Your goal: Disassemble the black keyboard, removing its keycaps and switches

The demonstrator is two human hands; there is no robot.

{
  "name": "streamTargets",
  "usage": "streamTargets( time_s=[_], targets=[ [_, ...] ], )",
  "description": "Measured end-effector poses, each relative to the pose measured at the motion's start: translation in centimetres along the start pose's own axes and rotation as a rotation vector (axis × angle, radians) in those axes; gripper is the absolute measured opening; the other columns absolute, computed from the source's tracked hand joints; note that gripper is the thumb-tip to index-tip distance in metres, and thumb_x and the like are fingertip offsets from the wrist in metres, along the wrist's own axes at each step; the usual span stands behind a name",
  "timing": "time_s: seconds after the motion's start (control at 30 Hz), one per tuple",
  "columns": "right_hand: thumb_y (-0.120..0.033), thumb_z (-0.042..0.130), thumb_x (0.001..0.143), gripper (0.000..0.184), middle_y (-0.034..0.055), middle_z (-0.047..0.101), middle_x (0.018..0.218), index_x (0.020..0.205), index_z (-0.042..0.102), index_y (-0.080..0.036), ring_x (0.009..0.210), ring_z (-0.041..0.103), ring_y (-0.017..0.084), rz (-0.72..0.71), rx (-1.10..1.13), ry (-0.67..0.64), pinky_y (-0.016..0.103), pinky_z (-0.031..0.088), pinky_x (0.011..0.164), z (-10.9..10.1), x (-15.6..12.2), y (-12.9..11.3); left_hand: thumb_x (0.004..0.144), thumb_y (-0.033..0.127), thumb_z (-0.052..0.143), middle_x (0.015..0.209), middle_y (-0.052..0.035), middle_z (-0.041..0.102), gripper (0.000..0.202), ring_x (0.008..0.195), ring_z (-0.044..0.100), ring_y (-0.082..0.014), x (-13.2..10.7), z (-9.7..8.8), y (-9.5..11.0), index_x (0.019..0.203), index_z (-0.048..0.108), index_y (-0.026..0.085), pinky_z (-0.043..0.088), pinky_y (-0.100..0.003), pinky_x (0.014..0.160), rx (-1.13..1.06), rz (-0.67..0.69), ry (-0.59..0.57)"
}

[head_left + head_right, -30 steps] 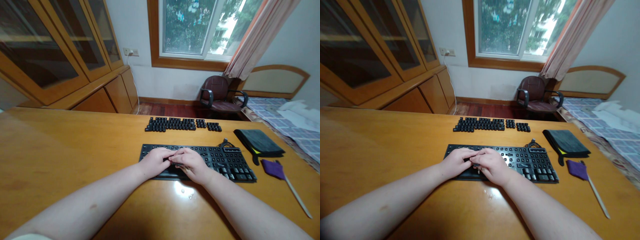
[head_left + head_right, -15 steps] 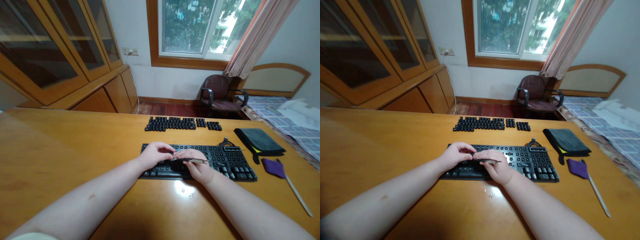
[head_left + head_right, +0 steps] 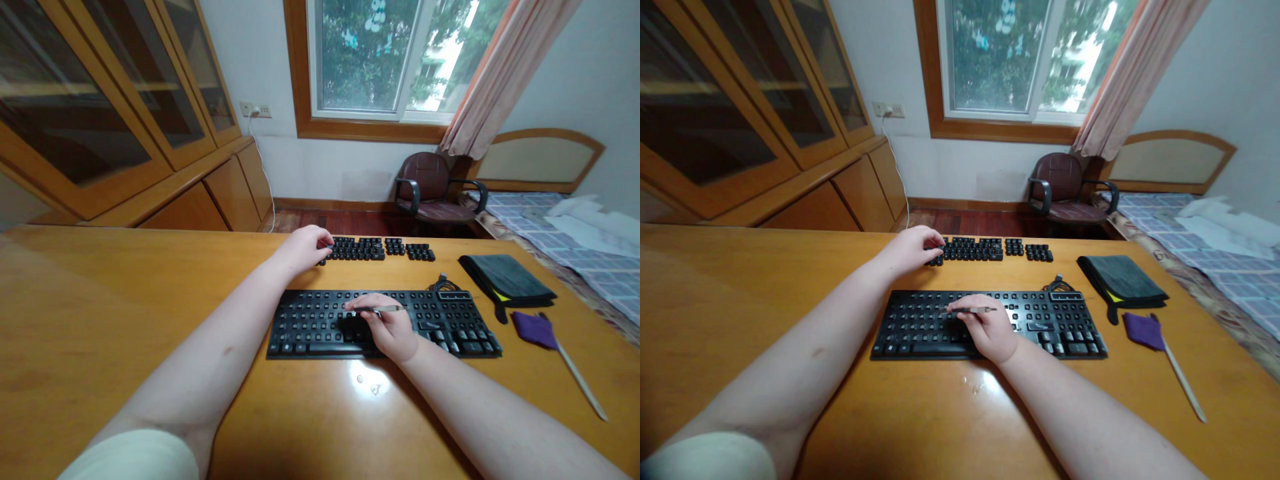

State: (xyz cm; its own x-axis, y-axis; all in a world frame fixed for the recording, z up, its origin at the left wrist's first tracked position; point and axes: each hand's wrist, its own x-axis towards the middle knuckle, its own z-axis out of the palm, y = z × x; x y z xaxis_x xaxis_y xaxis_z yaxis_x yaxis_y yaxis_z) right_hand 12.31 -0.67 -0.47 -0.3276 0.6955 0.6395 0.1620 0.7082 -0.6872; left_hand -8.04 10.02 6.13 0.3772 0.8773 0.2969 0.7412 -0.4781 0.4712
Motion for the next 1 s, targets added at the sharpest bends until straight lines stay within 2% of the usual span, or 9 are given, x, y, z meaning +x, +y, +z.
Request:
streamTargets(
  time_s=[0.07, 0.17, 0.27, 0.4, 0.57, 0.7, 1.0],
  targets=[
    [-0.022, 0.045, 0.09, 0.019, 0.0054, 0.07, 0.091, 0.097, 0.062, -0.023, 0.087, 0.065, 0.018, 0.005, -0.025, -0.011, 0.034, 0.053, 0.078, -0.1, 0.1, -0.2, 0.071, 0.019, 0.06, 0.085, -0.0041, 0.067, 0.012, 0.084, 0.06, -0.0198, 0.6, 1.0, -0.5, 0.081, 0.068, 0.019, 0.042, -0.042, 0.093, 0.159, 0.118, -0.113],
    [-0.021, 0.046, 0.089, 0.018, 0.0051, 0.07, 0.089, 0.096, 0.062, -0.023, 0.085, 0.065, 0.018, 0.009, -0.046, -0.02, 0.033, 0.052, 0.077, -0.1, 0.3, -0.3, 0.072, 0.021, 0.059, 0.087, -0.0036, 0.067, 0.012, 0.095, 0.058, -0.0221, 0.2, 3.0, -1.3, 0.081, 0.068, 0.021, 0.025, -0.05, 0.105, 0.298, 0.235, -0.151],
    [-0.02, 0.047, 0.089, 0.017, 0.0045, 0.07, 0.089, 0.097, 0.062, -0.023, 0.084, 0.065, 0.017, 0.013, -0.064, -0.028, 0.032, 0.052, 0.076, -0.1, 0.3, -0.2, 0.072, 0.024, 0.06, 0.09, -0.0041, 0.067, 0.015, 0.099, 0.056, -0.0218, -0.5, 4.3, -2.1, 0.085, 0.067, 0.022, 0.021, -0.051, 0.106, 0.31, 0.247, -0.161],
    [-0.02, 0.047, 0.089, 0.018, 0.0047, 0.07, 0.088, 0.097, 0.062, -0.023, 0.083, 0.065, 0.018, 0.019, -0.079, -0.033, 0.032, 0.052, 0.075, -0.1, 0.3, -0.2, 0.074, 0.025, 0.06, 0.092, -0.003, 0.067, 0.011, 0.102, 0.054, -0.0206, -0.6, 4.8, -2.7, 0.082, 0.067, 0.023, 0.016, -0.051, 0.108, 0.281, 0.249, -0.172],
    [-0.02, 0.048, 0.088, 0.017, 0.0047, 0.071, 0.087, 0.095, 0.063, -0.022, 0.082, 0.065, 0.017, -0.015, -0.105, -0.044, 0.032, 0.052, 0.074, -0.1, 0.4, -0.5, 0.075, 0.024, 0.06, 0.097, -0.0025, 0.067, 0.011, 0.117, 0.044, -0.0239, -0.6, 5.0, -3.0, 0.082, 0.068, 0.024, 0.003, -0.054, 0.109, 0.303, 0.26, -0.074],
    [-0.02, 0.047, 0.089, 0.017, 0.0051, 0.071, 0.088, 0.095, 0.063, -0.022, 0.082, 0.065, 0.017, -0.021, -0.108, -0.043, 0.032, 0.053, 0.075, 0.0, 0.5, -0.5, 0.075, 0.025, 0.061, 0.106, -0.0031, 0.064, 0.011, 0.122, 0.038, -0.0265, -0.7, 5.2, -3.1, 0.082, 0.068, 0.024, 0.002, -0.056, 0.109, 0.319, 0.215, -0.02],
    [-0.021, 0.047, 0.089, 0.018, 0.005, 0.071, 0.087, 0.095, 0.064, -0.022, 0.082, 0.066, 0.017, -0.028, -0.125, -0.056, 0.031, 0.053, 0.075, 0.0, 0.7, -0.7, 0.075, 0.024, 0.059, 0.105, -0.0049, 0.064, 0.014, 0.122, 0.038, -0.0273, -0.5, 5.3, -3.0, 0.085, 0.068, 0.024, 0.008, -0.056, 0.109, 0.352, 0.166, -0.007]
  ],
)
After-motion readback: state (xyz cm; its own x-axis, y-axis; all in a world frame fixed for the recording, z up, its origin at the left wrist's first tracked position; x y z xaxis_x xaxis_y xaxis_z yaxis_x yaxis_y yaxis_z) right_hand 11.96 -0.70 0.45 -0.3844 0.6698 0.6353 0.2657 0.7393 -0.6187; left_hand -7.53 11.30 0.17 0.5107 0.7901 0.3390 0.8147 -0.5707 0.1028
